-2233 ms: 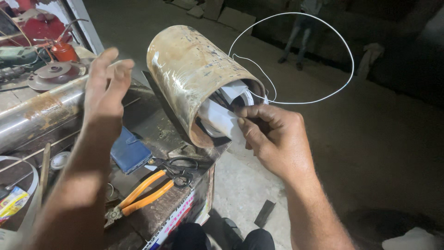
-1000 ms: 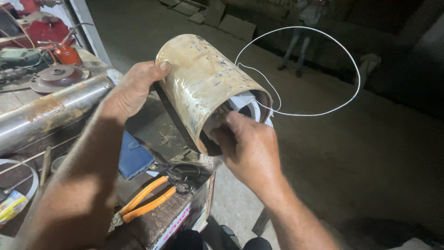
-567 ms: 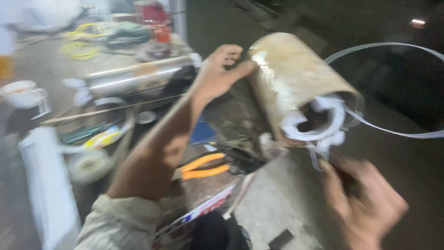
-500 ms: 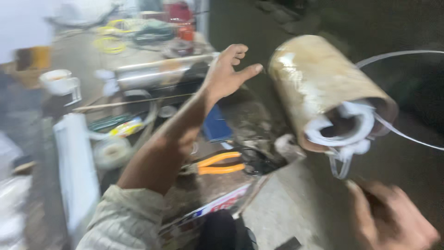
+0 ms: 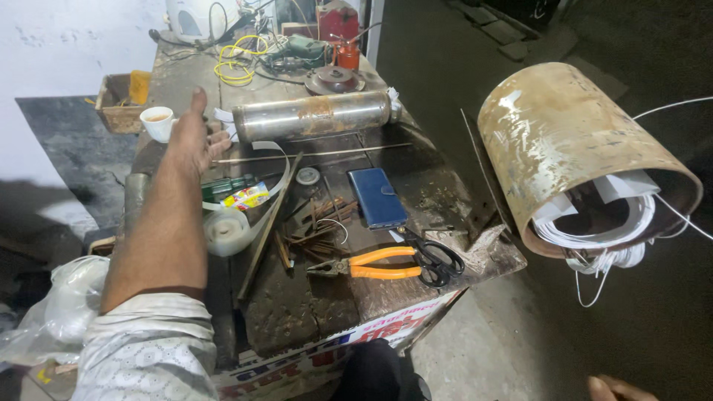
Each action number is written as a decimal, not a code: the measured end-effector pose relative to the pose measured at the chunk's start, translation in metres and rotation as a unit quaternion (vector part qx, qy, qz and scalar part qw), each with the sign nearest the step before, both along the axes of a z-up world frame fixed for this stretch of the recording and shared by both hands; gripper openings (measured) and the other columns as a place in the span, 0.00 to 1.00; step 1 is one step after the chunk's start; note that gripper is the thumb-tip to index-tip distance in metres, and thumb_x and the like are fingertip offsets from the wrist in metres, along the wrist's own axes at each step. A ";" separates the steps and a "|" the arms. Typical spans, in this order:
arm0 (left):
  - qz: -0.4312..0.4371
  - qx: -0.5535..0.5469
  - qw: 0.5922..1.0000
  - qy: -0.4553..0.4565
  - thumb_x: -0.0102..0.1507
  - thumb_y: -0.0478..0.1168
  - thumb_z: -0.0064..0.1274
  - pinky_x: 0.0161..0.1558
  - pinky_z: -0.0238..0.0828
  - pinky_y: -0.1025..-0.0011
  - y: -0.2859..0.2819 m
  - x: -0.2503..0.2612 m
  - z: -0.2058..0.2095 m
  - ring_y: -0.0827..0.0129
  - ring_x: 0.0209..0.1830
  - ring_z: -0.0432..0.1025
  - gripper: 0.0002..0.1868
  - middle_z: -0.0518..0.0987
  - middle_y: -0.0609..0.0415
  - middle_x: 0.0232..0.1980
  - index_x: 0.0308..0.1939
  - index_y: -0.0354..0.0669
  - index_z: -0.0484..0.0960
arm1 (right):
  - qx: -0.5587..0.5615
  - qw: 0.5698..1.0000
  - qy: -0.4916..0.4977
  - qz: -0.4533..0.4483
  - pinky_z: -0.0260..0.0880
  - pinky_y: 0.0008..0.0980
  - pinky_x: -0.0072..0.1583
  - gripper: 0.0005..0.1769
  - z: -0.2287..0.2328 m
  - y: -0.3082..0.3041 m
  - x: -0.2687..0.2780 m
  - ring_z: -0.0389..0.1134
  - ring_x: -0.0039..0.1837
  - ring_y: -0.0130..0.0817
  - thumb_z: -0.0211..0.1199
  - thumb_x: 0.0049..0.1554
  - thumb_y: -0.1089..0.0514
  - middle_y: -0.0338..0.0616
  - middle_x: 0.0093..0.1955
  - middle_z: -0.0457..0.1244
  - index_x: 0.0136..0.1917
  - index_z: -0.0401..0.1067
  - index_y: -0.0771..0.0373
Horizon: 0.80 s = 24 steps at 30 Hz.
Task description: The person winds white insulated wire around a cylindrical core, inserting white paper spacers between layers. They repeatedly pull wire from a nearby spool, arrange it into loops, and tuck it into the cylinder while adjusting the spacers to maintain alignment.
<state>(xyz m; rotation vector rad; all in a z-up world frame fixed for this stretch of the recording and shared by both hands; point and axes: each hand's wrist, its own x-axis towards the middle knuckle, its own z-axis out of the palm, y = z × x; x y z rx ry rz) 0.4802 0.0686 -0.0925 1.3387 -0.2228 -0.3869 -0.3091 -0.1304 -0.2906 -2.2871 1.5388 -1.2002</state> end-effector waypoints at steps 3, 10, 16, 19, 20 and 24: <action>-0.038 -0.032 0.999 0.002 0.62 0.75 0.44 0.59 0.73 0.56 -0.009 -0.010 -0.003 0.42 0.65 0.68 0.59 0.62 0.28 0.72 0.78 0.30 0.47 | -0.017 1.000 -0.007 0.013 0.77 0.37 0.54 0.15 0.010 0.000 0.012 0.75 0.46 0.39 0.67 0.63 0.51 0.55 0.43 0.71 0.50 0.78 0.68; -0.074 -0.043 0.996 0.000 0.57 0.82 0.39 0.61 0.72 0.54 -0.071 -0.012 -0.019 0.45 0.70 0.68 0.67 0.60 0.27 0.74 0.76 0.23 0.47 | -0.045 0.998 -0.011 0.044 0.78 0.35 0.49 0.14 0.052 0.027 0.041 0.76 0.44 0.38 0.67 0.59 0.49 0.51 0.47 0.72 0.47 0.78 0.63; -0.071 -0.081 0.994 -0.001 0.58 0.84 0.40 0.52 0.71 0.59 -0.096 -0.021 -0.027 0.40 0.69 0.52 0.68 0.53 0.25 0.77 0.77 0.24 0.57 | -0.038 0.997 -0.021 0.063 0.78 0.37 0.53 0.12 0.015 0.017 0.030 0.77 0.46 0.38 0.67 0.57 0.50 0.51 0.44 0.73 0.42 0.78 0.61; -0.055 -0.064 0.996 -0.006 0.57 0.83 0.39 0.60 0.66 0.55 -0.093 -0.031 -0.023 0.54 0.62 0.69 0.65 0.65 0.34 0.75 0.78 0.32 0.53 | 0.080 0.983 0.111 0.122 0.73 0.48 0.54 0.10 0.007 -0.013 0.025 0.75 0.51 0.48 0.70 0.54 0.54 0.54 0.46 0.73 0.45 0.82 0.62; -0.051 -0.037 0.998 -0.006 0.57 0.83 0.38 0.62 0.62 0.53 -0.092 -0.035 -0.023 0.53 0.62 0.68 0.63 0.62 0.37 0.76 0.79 0.36 0.53 | 0.149 0.962 0.179 0.140 0.71 0.52 0.53 0.11 0.006 -0.017 0.022 0.74 0.52 0.52 0.72 0.53 0.55 0.55 0.46 0.74 0.46 0.85 0.63; -0.031 0.031 0.999 0.006 0.56 0.80 0.36 0.65 0.61 0.48 -0.089 -0.045 -0.020 0.53 0.62 0.68 0.57 0.64 0.43 0.74 0.79 0.50 0.55 | -0.013 0.996 -0.068 0.060 0.79 0.36 0.52 0.10 -0.015 0.021 0.024 0.76 0.41 0.37 0.69 0.54 0.53 0.50 0.41 0.72 0.41 0.79 0.62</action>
